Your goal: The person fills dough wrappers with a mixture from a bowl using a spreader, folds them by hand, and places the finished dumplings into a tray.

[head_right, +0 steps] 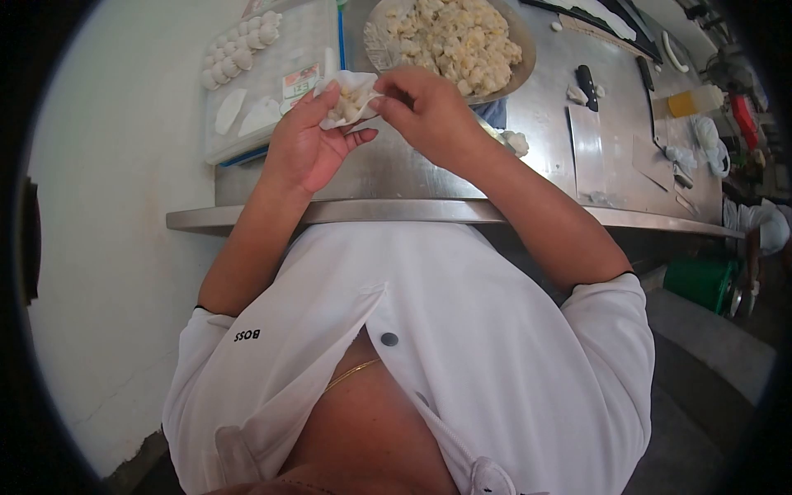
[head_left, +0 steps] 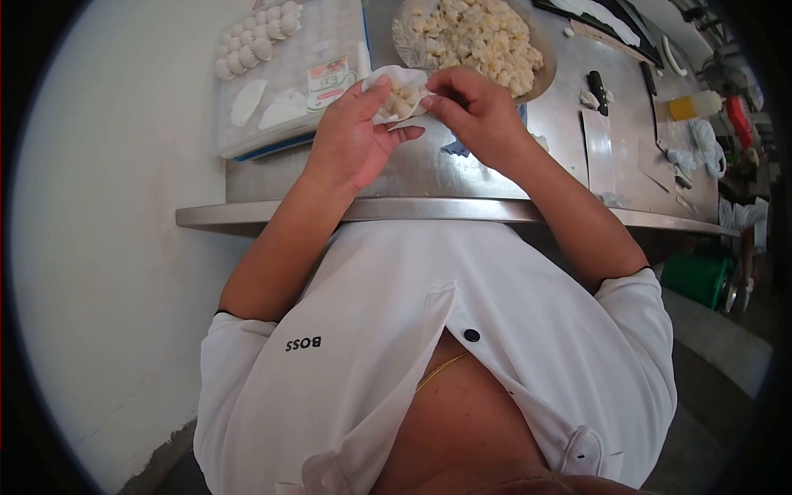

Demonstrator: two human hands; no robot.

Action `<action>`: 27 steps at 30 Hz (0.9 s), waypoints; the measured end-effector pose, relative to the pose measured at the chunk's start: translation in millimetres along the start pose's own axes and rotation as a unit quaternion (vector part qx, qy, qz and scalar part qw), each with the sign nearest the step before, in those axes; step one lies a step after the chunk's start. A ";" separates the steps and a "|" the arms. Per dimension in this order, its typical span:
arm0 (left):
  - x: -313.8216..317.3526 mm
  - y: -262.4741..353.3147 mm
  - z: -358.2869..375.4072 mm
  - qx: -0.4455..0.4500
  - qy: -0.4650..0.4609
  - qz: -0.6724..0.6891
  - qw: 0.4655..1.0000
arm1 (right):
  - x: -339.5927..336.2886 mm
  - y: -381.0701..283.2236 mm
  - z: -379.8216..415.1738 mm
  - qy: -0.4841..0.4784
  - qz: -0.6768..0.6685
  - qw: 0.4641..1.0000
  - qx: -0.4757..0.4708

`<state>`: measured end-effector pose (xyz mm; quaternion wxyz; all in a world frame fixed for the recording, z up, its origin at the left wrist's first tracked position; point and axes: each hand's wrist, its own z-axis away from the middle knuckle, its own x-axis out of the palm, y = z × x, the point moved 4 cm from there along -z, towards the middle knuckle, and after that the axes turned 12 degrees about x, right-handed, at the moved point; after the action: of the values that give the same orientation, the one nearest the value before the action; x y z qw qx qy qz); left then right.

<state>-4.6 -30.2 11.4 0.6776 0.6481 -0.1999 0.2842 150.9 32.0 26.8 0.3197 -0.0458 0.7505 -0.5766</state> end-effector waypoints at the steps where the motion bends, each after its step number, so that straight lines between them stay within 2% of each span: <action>1: 0.2 -0.3 0.6 0.004 0.004 -0.002 1.000 | 0.1 3.1 -0.8 -0.031 -0.059 0.995 0.079; 2: 0.1 -1.0 0.6 0.002 0.004 -0.002 1.000 | 0.7 6.1 -0.6 -0.061 -0.116 0.979 0.157; 6: -2.7 -4.6 -1.1 -0.017 0.008 -0.004 1.000 | 0.5 2.9 0.6 -0.083 -0.130 0.972 0.177; 8: -3.4 -6.2 -1.4 -0.029 0.013 -0.008 0.999 | 1.5 4.7 1.4 -0.068 -0.081 0.989 0.105; 9: -3.5 -6.4 -1.4 -0.034 0.011 -0.021 0.999 | 1.8 6.9 1.3 -0.068 -0.081 0.989 0.106; 11: -4.0 -7.5 -0.9 -0.040 0.009 -0.034 0.999 | 1.6 5.3 0.8 -0.050 0.020 0.998 0.032; 13: -5.3 -10.8 1.3 -0.059 0.013 -0.105 0.993 | 3.1 7.5 0.7 -0.036 0.060 0.998 0.002; 15: -2.0 -11.5 4.0 -0.063 0.018 -0.115 0.991 | 4.1 4.8 2.3 -0.023 0.101 0.994 -0.028; 17: -2.5 -12.7 4.9 -0.067 0.023 -0.124 0.990 | 3.4 9.6 2.8 -0.043 -0.020 0.993 0.105; 18: -4.3 -13.4 4.6 -0.065 0.015 -0.127 0.990 | 2.5 11.1 2.2 -0.042 -0.020 0.993 0.105; 20: -6.3 -13.4 3.8 -0.063 0.008 -0.130 0.990 | 6.0 18.5 0.0 -0.110 -0.055 0.981 0.151; 23: -7.1 -13.0 3.5 -0.071 0.005 -0.132 0.989 | 3.7 13.0 1.5 -0.076 -0.015 0.992 0.096; 25: -7.2 -10.9 1.8 -0.079 0.033 -0.050 0.995 | 2.8 14.9 0.2 -0.070 -0.009 0.992 0.105; 27: -8.8 -8.4 0.9 -0.069 0.011 -0.041 0.997 | 1.6 15.8 -0.2 -0.064 -0.003 0.991 0.114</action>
<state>-5.8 -32.2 -0.6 0.7341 0.6043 -0.1845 0.2488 154.2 36.6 12.0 0.3680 -0.0483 0.6582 -0.6550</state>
